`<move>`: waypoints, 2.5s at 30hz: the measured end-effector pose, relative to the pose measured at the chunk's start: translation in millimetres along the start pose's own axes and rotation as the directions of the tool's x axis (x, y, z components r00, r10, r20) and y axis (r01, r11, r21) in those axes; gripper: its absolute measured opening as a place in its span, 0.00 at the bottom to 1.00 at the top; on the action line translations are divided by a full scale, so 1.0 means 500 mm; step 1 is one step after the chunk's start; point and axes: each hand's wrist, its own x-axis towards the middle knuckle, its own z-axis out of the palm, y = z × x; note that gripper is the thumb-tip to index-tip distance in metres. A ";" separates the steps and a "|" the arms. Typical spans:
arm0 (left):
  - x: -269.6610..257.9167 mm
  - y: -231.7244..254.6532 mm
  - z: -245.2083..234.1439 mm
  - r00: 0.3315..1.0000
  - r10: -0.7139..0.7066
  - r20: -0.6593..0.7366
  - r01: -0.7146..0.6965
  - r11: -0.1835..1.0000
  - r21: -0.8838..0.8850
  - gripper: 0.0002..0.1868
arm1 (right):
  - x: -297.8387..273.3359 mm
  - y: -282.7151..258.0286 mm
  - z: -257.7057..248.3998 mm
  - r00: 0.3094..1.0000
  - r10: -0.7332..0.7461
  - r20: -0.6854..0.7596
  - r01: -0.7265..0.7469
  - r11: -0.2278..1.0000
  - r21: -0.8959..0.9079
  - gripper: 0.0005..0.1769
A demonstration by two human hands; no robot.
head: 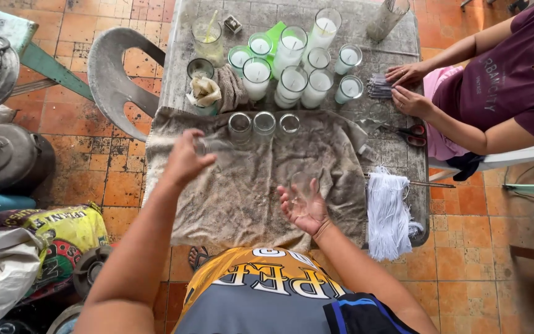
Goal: Preparing candle wicks by cutting them to size and arranging glass jars on a table for candle making.
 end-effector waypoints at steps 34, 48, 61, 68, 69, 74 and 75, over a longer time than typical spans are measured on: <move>0.066 -0.022 0.029 0.989 0.058 -0.133 0.019 0.854 0.520 0.55 | 0.205 -0.329 0.205 0.777 -0.574 0.257 -0.431 -0.784 -0.447 0.48; -0.247 -0.361 -0.047 0.915 0.021 -0.403 0.150 0.910 0.386 0.53 | 0.058 -0.013 0.208 0.473 -0.403 0.783 -0.033 -0.897 -0.442 0.75; -1.001 -0.797 -0.100 0.620 -0.526 -0.583 0.645 0.764 -0.004 0.48 | 0.168 0.767 -0.028 0.783 0.318 0.534 0.525 -0.798 -0.295 0.69; -1.381 -0.946 -0.036 0.229 -0.827 -0.513 0.682 0.512 -0.522 0.38 | 0.241 0.982 -0.129 0.994 0.114 -0.003 0.107 -0.944 -0.312 0.65; -1.422 -0.957 -0.018 0.214 -0.835 -0.507 0.678 0.501 -0.538 0.38 | 0.269 0.975 -0.166 0.992 0.130 -0.009 0.121 -0.946 -0.301 0.65; -1.536 -0.968 0.025 -0.025 -0.938 -0.347 0.559 0.274 -0.782 0.37 | 0.390 0.981 -0.269 0.898 -0.236 -0.370 -0.406 -0.766 -0.499 0.68; -1.536 -0.955 0.016 -0.036 -0.942 -0.333 0.550 0.260 -0.794 0.37 | 0.380 1.018 -0.241 0.899 -0.229 -0.372 -0.399 -0.779 -0.485 0.68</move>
